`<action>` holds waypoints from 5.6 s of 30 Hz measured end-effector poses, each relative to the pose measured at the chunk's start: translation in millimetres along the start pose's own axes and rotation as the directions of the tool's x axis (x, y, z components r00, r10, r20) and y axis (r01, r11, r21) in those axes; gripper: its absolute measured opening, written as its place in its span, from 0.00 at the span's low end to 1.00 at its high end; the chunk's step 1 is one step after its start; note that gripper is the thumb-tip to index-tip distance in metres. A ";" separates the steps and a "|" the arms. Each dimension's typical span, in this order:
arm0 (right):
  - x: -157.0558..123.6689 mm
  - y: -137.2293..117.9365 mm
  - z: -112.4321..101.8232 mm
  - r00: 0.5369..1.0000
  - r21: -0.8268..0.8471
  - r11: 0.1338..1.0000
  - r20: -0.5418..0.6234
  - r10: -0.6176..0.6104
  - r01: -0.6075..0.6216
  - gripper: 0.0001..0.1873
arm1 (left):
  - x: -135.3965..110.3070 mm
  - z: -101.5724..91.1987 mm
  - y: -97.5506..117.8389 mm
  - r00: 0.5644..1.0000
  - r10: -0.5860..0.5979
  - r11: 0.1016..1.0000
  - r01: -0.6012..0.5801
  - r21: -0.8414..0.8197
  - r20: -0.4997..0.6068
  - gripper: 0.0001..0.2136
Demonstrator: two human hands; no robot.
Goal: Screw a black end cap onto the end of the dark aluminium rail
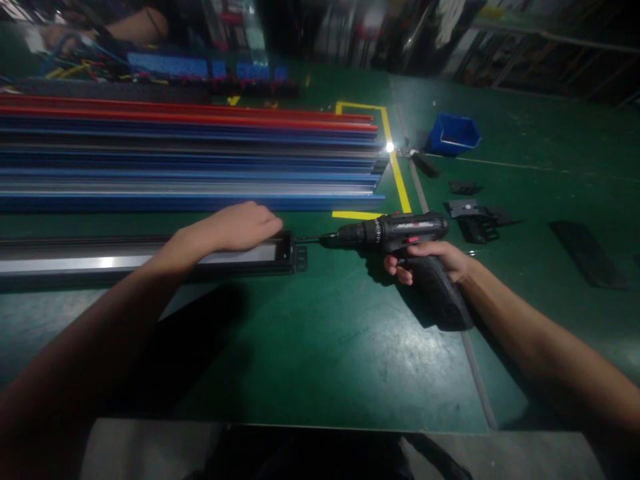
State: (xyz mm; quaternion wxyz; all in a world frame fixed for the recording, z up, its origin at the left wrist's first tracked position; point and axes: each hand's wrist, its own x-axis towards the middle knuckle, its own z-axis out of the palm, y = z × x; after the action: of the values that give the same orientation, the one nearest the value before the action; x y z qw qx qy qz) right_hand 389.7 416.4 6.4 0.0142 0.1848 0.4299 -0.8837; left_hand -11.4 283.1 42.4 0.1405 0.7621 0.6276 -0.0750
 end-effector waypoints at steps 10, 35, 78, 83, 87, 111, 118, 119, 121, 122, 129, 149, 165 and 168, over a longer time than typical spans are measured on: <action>0.0 -0.5 -0.5 1.000 0.010 1.000 -0.010 0.007 -0.007 0.18 | -0.9 -4.7 4.5 1.000 0.003 1.000 -0.003 -0.002 0.005 0.22; 0.0 0.0 0.2 1.000 0.010 1.000 -0.003 -0.005 0.005 0.18 | 0.7 1.0 -3.1 1.000 0.023 0.998 -0.024 0.053 0.008 0.21; 0.5 1.2 3.5 0.999 0.022 0.999 -0.024 -0.045 0.045 0.13 | 2.9 5.7 -7.7 1.000 -0.015 1.000 0.015 0.016 -0.009 0.21; 0.0 2.8 1.4 0.998 0.010 0.998 -0.029 -0.055 0.055 0.15 | 2.4 4.9 -6.1 1.000 -0.016 0.998 0.015 0.066 0.023 0.22; -0.2 2.2 1.0 0.999 0.003 1.000 -0.037 -0.028 0.029 0.16 | 2.6 5.0 -6.9 1.000 -0.013 0.998 0.012 0.064 0.017 0.22; 0.5 2.5 0.5 0.998 0.003 0.998 -0.003 -0.056 0.056 0.14 | 4.0 6.5 -7.9 1.000 0.005 0.999 -0.005 0.046 0.003 0.21; -0.3 3.4 1.0 0.998 0.012 0.998 -0.011 -0.057 0.057 0.14 | 3.3 5.3 -6.3 1.000 -0.002 0.999 0.002 0.040 -0.007 0.24; -0.2 3.5 0.7 0.998 0.012 0.998 -0.010 -0.056 0.057 0.13 | 3.2 5.0 -5.8 1.000 -0.006 0.999 0.006 0.037 -0.006 0.24; 0.0 3.5 0.1 0.998 0.012 0.998 -0.001 -0.055 0.055 0.13 | 3.1 4.1 -4.8 1.000 -0.022 0.999 0.022 0.025 0.003 0.24; 0.2 3.5 -0.2 0.999 0.014 0.998 0.006 -0.054 0.054 0.13 | 3.1 3.7 -4.3 0.999 -0.033 0.999 0.033 0.019 0.010 0.25; -0.3 2.8 -0.8 0.999 0.012 0.999 -0.013 -0.045 0.045 0.15 | 2.4 2.7 -3.1 1.000 -0.029 0.999 0.029 0.020 0.011 0.23; 0.0 2.1 0.6 0.999 0.014 0.999 -0.013 -0.037 0.037 0.15 | 3.4 4.0 -4.8 1.000 -0.026 0.999 0.026 0.023 0.001 0.25; 0.7 2.4 -0.4 0.999 0.004 0.999 0.015 -0.048 0.048 0.14 | 2.6 2.7 -4.2 1.000 -0.009 0.999 0.009 0.047 0.009 0.23; 0.7 2.5 -0.5 0.999 0.000 0.999 0.021 -0.048 0.048 0.13 | 2.7 2.6 -3.9 1.000 -0.021 0.999 0.020 0.027 0.010 0.25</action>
State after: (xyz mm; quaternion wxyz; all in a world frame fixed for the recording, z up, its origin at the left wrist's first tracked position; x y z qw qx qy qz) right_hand 389.7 415.3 4.0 -0.0025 0.1648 0.4342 -0.8856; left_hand -14.5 285.5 38.6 0.1329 0.7570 0.6336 -0.0886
